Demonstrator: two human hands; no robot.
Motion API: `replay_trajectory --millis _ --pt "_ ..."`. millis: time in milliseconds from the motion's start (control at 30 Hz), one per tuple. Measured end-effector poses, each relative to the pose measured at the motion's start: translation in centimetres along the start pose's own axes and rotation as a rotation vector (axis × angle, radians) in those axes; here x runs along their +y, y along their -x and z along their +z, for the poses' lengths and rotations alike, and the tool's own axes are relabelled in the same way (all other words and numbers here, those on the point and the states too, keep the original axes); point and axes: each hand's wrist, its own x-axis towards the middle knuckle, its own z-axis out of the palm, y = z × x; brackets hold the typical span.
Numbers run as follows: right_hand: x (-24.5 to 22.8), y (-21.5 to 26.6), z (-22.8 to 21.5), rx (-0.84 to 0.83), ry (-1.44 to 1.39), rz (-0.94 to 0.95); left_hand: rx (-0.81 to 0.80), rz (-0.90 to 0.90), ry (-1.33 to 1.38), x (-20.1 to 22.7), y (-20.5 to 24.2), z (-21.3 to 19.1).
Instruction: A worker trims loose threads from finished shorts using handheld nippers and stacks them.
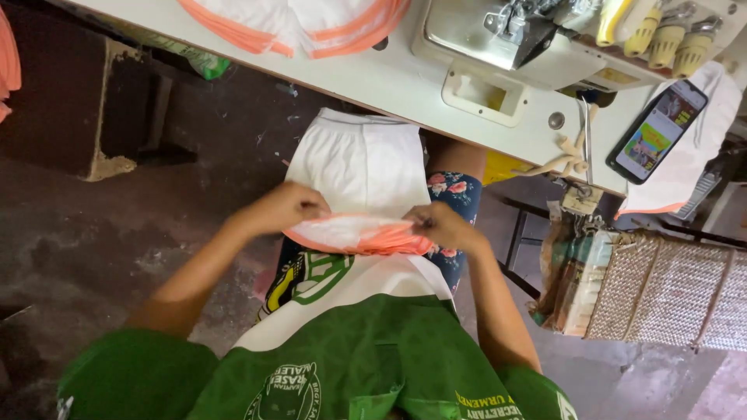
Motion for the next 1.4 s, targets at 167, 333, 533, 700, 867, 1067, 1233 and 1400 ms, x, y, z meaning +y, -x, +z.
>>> replay_trajectory --millis 167,333,533,700,867,1067,1233,1400 --pt "1.5 -5.8 -4.0 0.224 -0.158 0.067 0.249 0.091 -0.010 -10.5 -9.5 -2.7" --pt "8.2 -10.0 -1.5 0.461 0.343 0.120 0.363 -0.055 -0.462 -6.3 -9.8 -4.1" --pt "-1.8 -6.3 3.8 0.092 0.061 -0.169 -0.265 0.054 -0.353 1.4 -0.9 2.7" --pt "1.1 -5.9 4.8 -0.111 0.074 -0.156 -0.367 -0.011 -0.346 2.8 -0.3 1.1" --pt "-1.0 -6.2 -1.1 0.341 -0.183 -0.137 -0.005 -0.018 0.358 -6.3 -9.7 -1.3" --pt "6.2 -11.5 1.4 0.564 -0.014 -0.008 0.070 -0.120 -0.111 -0.3 -12.7 -3.7" --pt "5.3 -10.5 1.2 0.518 -0.159 0.028 0.118 0.061 -0.585 2.0 -9.7 1.1" --pt "5.2 -10.0 1.2 0.508 -0.195 0.080 0.210 0.104 -0.781 -2.0 -9.9 3.8"
